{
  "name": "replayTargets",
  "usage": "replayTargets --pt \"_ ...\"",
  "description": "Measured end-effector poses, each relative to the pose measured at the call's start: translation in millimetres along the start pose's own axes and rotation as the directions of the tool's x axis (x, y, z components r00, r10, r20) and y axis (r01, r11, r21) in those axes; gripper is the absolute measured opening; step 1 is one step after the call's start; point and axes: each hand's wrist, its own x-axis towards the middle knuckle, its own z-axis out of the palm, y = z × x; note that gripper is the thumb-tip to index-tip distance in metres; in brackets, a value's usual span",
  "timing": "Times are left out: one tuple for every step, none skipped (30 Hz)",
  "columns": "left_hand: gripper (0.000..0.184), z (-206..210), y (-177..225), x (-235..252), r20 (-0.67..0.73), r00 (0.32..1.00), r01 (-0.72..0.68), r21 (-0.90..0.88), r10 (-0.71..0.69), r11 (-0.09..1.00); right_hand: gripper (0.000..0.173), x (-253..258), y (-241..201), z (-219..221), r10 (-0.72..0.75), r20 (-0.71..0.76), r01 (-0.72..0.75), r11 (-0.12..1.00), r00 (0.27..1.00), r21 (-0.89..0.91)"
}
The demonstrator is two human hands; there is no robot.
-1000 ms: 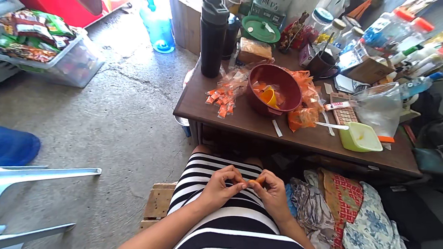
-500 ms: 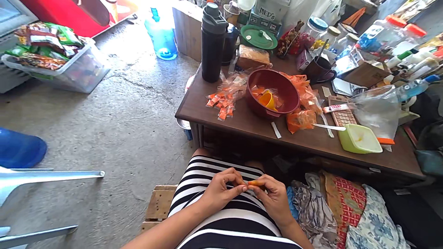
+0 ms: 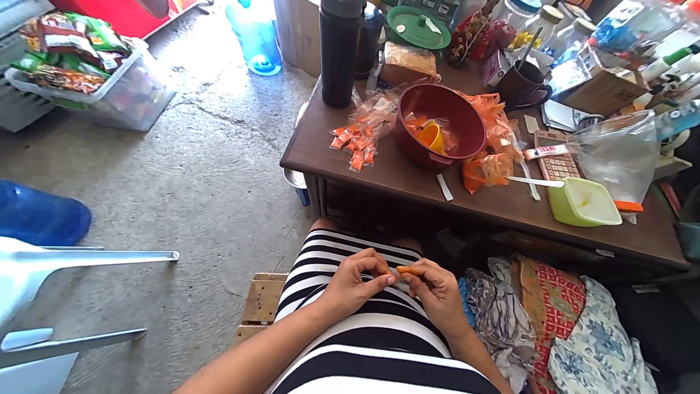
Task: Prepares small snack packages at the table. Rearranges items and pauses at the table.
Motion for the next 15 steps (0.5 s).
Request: replayTargets --pt "0.015 0.2 0.0 -0.1 0.001 1.000 0.002 -0.003 -0.002 1.000 0.015 -0.8 -0.1 0.1 -0.010 -0.020 0.009 1.000 1.000 -0.027" --pt "0.015 0.4 -0.2 -0.1 0.006 1.000 -0.001 -0.006 0.001 1.000 0.013 -1.4 -0.5 0.4 -0.019 -0.040 0.017 0.999 0.999 -0.051" --pt "0.015 0.8 -0.4 0.0 0.011 1.000 -0.008 -0.010 0.008 1.000 0.013 -1.5 -0.9 0.8 -0.029 -0.057 0.025 0.997 0.998 -0.072" --pt "0.015 1.1 -0.5 0.1 0.018 1.000 -0.016 -0.012 0.016 1.000 0.012 -1.4 -1.4 1.8 -0.033 -0.076 0.026 0.996 0.997 -0.088" --pt "0.015 1.2 -0.8 0.0 0.026 0.999 -0.023 -0.011 0.023 1.000 0.013 -1.1 -1.7 3.1 -0.031 -0.095 0.022 0.995 0.995 -0.099" --pt "0.016 1.3 -1.3 -0.2 0.033 0.999 -0.030 -0.006 0.030 1.000 0.016 -0.9 -1.8 4.7 -0.025 -0.112 0.013 0.994 0.993 -0.105" --pt "0.016 1.2 -1.5 -0.3 0.039 0.999 -0.035 0.000 0.034 0.999 0.020 -0.8 -1.8 6.2 -0.014 -0.128 0.001 0.995 0.992 -0.104" --pt "0.016 1.0 -1.8 -0.4 0.045 0.998 -0.039 0.005 0.039 0.999 0.023 -0.6 -1.5 7.2 -0.001 -0.137 -0.011 0.996 0.991 -0.091" --pt "0.016 0.7 -2.0 -0.5 0.050 0.998 -0.043 0.004 0.043 0.999 0.025 -0.3 -0.9 7.3 0.009 -0.136 -0.019 0.997 0.991 -0.068" --pt "0.016 0.4 -2.1 -0.7 0.052 0.997 -0.048 0.002 0.048 0.999 0.025 0.0 -0.5 6.6 0.017 -0.122 -0.022 0.999 0.992 -0.041" --pt "0.017 0.2 -1.9 -1.0 0.052 0.997 -0.050 0.000 0.050 0.999 0.025 0.1 0.0 5.8 0.024 -0.102 -0.026 1.000 0.994 -0.014" --pt "0.017 0.0 -1.6 -1.1 0.048 0.998 -0.051 -0.002 0.051 0.999 0.022 0.2 0.2 5.0 0.036 -0.083 -0.035 0.999 0.996 0.013" --pt "0.016 -0.2 -1.3 -1.1 0.042 0.998 -0.047 -0.002 0.047 0.999 0.018 0.1 -0.3 4.0 0.054 -0.063 -0.051 0.998 0.997 0.041" --pt "0.016 -0.4 -0.8 -1.2 0.032 0.999 -0.036 -0.001 0.036 0.999 0.014 0.0 -1.4 2.4 0.080 -0.032 -0.078 0.994 0.996 0.074" --pt "0.015 -0.8 -0.8 -1.4 0.022 0.999 -0.027 -0.002 0.027 1.000 0.009 -0.1 -2.8 0.1 0.111 0.012 -0.112 0.988 0.994 0.108"
